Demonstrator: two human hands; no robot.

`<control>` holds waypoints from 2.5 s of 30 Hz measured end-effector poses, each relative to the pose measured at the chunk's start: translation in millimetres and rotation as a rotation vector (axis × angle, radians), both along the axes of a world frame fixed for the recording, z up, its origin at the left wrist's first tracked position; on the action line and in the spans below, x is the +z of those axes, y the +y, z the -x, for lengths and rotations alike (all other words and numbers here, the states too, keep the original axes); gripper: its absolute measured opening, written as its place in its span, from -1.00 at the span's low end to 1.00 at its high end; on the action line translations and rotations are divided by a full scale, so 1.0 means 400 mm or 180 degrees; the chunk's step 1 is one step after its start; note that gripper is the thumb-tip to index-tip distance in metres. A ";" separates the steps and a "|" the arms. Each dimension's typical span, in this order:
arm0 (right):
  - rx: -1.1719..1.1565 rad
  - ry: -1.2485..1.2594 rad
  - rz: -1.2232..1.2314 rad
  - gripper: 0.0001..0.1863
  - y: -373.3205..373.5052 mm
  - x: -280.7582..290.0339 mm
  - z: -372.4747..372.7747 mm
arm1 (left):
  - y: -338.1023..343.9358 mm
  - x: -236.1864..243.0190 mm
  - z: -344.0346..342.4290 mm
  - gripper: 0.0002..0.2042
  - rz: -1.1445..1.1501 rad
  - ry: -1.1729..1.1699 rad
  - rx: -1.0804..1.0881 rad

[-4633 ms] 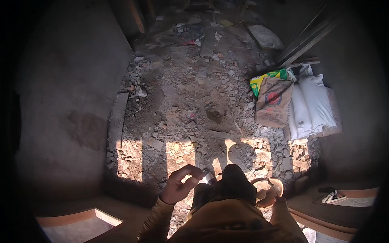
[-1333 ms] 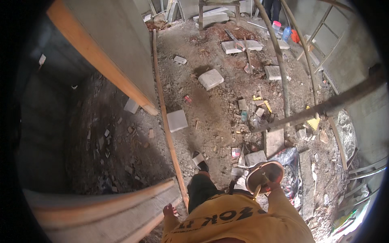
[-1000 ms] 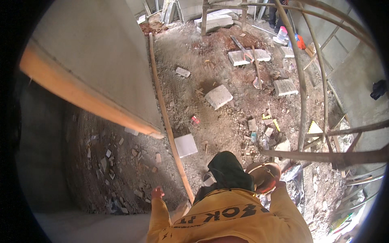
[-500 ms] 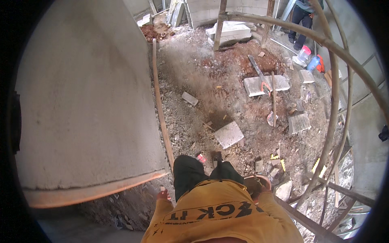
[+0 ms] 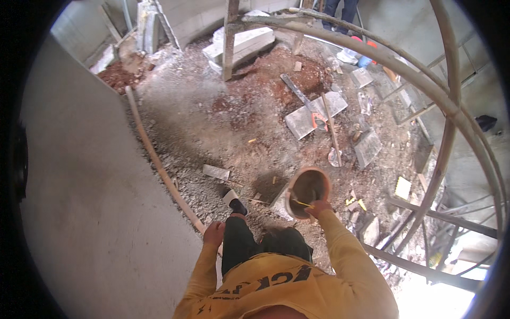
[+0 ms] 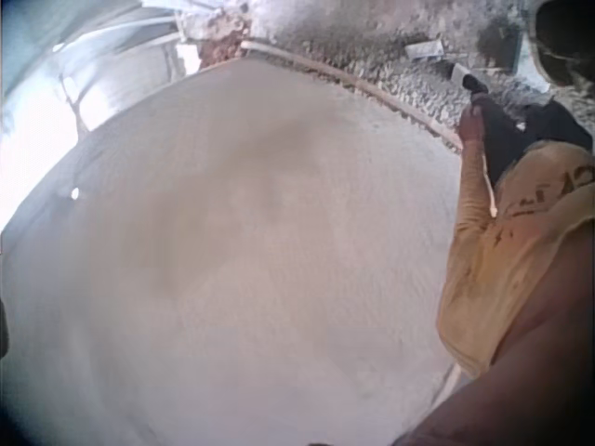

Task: The person mixes cement in a bucket with a trowel, then scoops the mixture to apply it between concrete blocks on the floor. They spread the cement along the joints and place a block on top, pressing it into position.

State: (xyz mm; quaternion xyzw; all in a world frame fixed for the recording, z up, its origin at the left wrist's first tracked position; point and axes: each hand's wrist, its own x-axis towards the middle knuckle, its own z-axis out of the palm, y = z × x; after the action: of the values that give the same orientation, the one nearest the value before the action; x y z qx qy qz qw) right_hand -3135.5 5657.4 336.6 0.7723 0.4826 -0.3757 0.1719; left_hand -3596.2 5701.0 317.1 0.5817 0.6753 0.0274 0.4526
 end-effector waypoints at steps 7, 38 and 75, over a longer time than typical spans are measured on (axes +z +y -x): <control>0.1609 0.0261 0.0486 -0.53 0.420 0.144 0.292 | 0.388 0.060 -0.344 -0.30 -0.1705 -0.0651 -0.2435; -0.0335 -0.2007 -0.0986 -0.55 0.969 -1.194 -0.881 | 0.477 -0.107 -0.165 -0.47 -0.0094 -0.0794 0.4578; -0.0719 -0.0196 0.1195 -0.41 1.679 -0.096 0.297 | 1.826 0.747 0.475 -0.66 -0.1371 -0.1564 0.5127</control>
State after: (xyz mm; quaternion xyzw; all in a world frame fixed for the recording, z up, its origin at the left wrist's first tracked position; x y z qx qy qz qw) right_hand -3254.3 6329.1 298.3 0.7870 0.3091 -0.4521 0.2841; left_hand -3786.2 6431.3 616.1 -0.0226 0.7447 0.5914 0.3084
